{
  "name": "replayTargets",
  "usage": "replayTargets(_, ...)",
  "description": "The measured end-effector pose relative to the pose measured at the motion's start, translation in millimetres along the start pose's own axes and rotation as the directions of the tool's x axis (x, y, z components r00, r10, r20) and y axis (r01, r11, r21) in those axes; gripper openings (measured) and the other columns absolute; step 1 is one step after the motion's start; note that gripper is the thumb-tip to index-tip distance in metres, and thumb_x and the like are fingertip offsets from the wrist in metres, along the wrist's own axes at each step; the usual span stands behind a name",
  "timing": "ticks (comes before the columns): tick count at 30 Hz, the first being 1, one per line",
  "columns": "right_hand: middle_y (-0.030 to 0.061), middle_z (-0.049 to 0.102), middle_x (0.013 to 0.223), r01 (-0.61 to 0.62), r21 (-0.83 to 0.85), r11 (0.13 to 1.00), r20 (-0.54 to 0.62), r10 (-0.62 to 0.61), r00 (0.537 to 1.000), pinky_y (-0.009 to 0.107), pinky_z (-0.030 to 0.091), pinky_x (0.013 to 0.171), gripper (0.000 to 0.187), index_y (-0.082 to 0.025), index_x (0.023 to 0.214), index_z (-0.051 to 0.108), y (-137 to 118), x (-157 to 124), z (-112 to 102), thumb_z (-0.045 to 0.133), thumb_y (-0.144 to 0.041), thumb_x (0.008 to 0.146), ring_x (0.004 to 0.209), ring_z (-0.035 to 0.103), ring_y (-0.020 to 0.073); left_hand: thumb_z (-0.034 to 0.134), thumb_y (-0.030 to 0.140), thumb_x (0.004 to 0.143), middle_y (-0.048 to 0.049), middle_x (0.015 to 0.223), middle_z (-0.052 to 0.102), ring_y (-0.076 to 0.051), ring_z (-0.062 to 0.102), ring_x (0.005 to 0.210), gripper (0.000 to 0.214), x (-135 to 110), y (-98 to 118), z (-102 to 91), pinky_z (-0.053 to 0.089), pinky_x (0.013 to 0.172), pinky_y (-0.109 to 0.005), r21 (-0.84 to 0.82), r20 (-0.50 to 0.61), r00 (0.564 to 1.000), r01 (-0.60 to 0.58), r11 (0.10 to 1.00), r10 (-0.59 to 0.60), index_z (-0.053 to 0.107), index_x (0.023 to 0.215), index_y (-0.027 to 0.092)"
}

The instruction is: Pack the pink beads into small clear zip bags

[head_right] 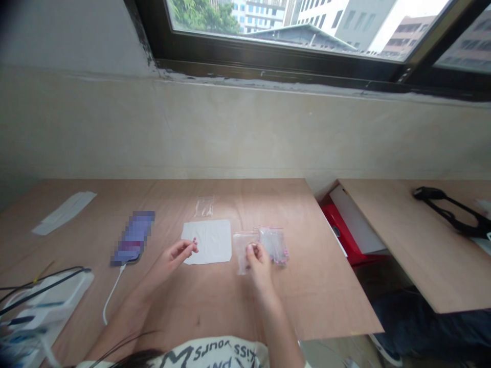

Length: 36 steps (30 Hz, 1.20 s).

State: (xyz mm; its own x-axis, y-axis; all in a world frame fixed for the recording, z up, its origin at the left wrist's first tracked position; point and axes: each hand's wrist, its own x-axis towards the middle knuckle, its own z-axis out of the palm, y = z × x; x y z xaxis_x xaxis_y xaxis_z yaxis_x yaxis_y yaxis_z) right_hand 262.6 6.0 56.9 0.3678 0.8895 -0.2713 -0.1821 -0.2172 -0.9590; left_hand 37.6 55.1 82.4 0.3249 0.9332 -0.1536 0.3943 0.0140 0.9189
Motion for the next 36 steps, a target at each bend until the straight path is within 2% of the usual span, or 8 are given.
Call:
replayTargets(6, 0.0089, 0.055, 0.07, -0.107, -0.621, 0.777, -0.392, -0.189, 0.9, 0.035, 0.038, 0.061, 0.029, -0.017, 0.071, 0.049, 3, 40, -82, 0.047, -0.045, 0.064, 0.07, 0.051, 0.0237, 0.045, 0.039, 0.075, -0.0026, 0.075, 0.062, -0.016, 0.056, 0.073, 0.025, 8, -11, -16.1, 0.042, 0.066, -0.024, -0.024, -0.097, 0.992, 0.082, 0.996, -0.084, 0.057, 0.073, 0.016)
replayTargets(9, 0.0201, 0.053, 0.084, -0.211, -0.832, 0.513, -0.426, -0.346, 0.836, 0.044, 0.032, 0.073, 0.034, -0.012, 0.076, 0.053, 22, 49, -91, 0.049, -0.042, 0.062, 0.087, 0.045, 0.0331, 0.046, 0.037, 0.074, -0.003, 0.075, 0.062, -0.016, 0.057, 0.071, 0.025, 25, -16, -22.3, 0.043, 0.065, -0.025, 0.019, -0.151, 0.986, 0.071, 0.997, -0.067, 0.057, 0.076, 0.015)
replayTargets(13, 0.0242, 0.049, 0.09, -0.203, -0.882, 0.425, -0.41, -0.48, 0.776, 0.048, 0.027, 0.076, 0.045, -0.008, 0.086, 0.052, 40, 48, -92, 0.041, -0.048, 0.067, 0.093, 0.039, 0.0366, 0.045, 0.027, 0.072, -0.006, 0.086, 0.063, -0.018, 0.057, 0.08, 0.022, 61, -29, -24.8, 0.044, 0.075, -0.03, 0.193, -0.192, 0.98, -0.015, 0.981, 0.053, 0.059, 0.084, 0.015)
replayTargets(18, 0.0187, 0.052, 0.084, -0.148, -0.859, 0.49, -0.418, -0.505, 0.755, 0.046, 0.026, 0.079, 0.039, -0.012, 0.083, 0.051, 38, 48, -95, 0.035, -0.046, 0.07, 0.091, 0.04, 0.0341, 0.037, 0.003, 0.067, -0.0109, 0.108, 0.057, -0.019, 0.048, 0.106, 0.037, 117, -50, -9.7, 0.033, 0.094, -0.035, 0.372, -0.18, 0.96, -0.136, 0.918, 0.215, 0.058, 0.097, 0.011)
replayTargets(25, 0.0117, 0.051, 0.079, -0.055, -0.772, 0.633, -0.455, -0.491, 0.743, 0.043, 0.03, 0.078, 0.032, -0.015, 0.078, 0.051, 15, 38, -85, 0.041, -0.042, 0.065, 0.078, 0.046, 0.027, 0.043, 0.005, 0.067, -0.0083, 0.093, 0.062, -0.02, 0.054, 0.093, 0.026, 148, -64, 0.4, 0.038, 0.087, -0.037, 0.416, -0.178, 0.957, -0.138, 0.899, 0.229, 0.063, 0.082, 0.013)
replayTargets(29, 0.0089, 0.051, 0.082, 0.096, -0.578, 0.811, -0.4, -0.384, 0.832, 0.034, 0.038, 0.068, 0.026, -0.017, 0.079, 0.051, -3, 21, -59, 0.045, -0.039, 0.068, 0.075, 0.048, 0.022, 0.045, 0.01, 0.069, -0.0065, 0.087, 0.062, -0.02, 0.054, 0.089, 0.022, 133, -48, -9.8, 0.039, 0.084, -0.037, 0.438, -0.193, 0.953, -0.128, 0.89, 0.233, 0.062, 0.082, 0.015)
replayTargets(32, 0.0062, 0.054, 0.078, 0.166, -0.348, 0.923, -0.13, -0.223, 0.966, 0.031, 0.04, 0.066, 0.023, -0.018, 0.077, 0.052, -6, 12, -20, 0.048, -0.04, 0.071, 0.072, 0.05, 0.0193, 0.045, 0.017, 0.073, -0.0067, 0.092, 0.061, -0.019, 0.054, 0.09, 0.02, 104, -24, -9.5, 0.039, 0.084, -0.034, 0.424, -0.191, 0.937, -0.189, 0.886, 0.291, 0.06, 0.087, 0.017)
replayTargets(36, 0.0074, 0.059, 0.087, 0.006, -0.138, 0.99, 0.184, 0.02, 0.983, 0.031, 0.041, 0.066, 0.034, -0.018, 0.088, 0.055, 7, -1, 40, 0.05, -0.047, 0.071, 0.077, 0.053, 0.0191, 0.047, 0.019, 0.074, -0.0049, 0.087, 0.063, -0.019, 0.056, 0.085, 0.018, 51, 0, 7.7, 0.041, 0.078, -0.033, 0.413, -0.08, 0.948, -0.251, 0.876, 0.309, 0.061, 0.086, 0.019)
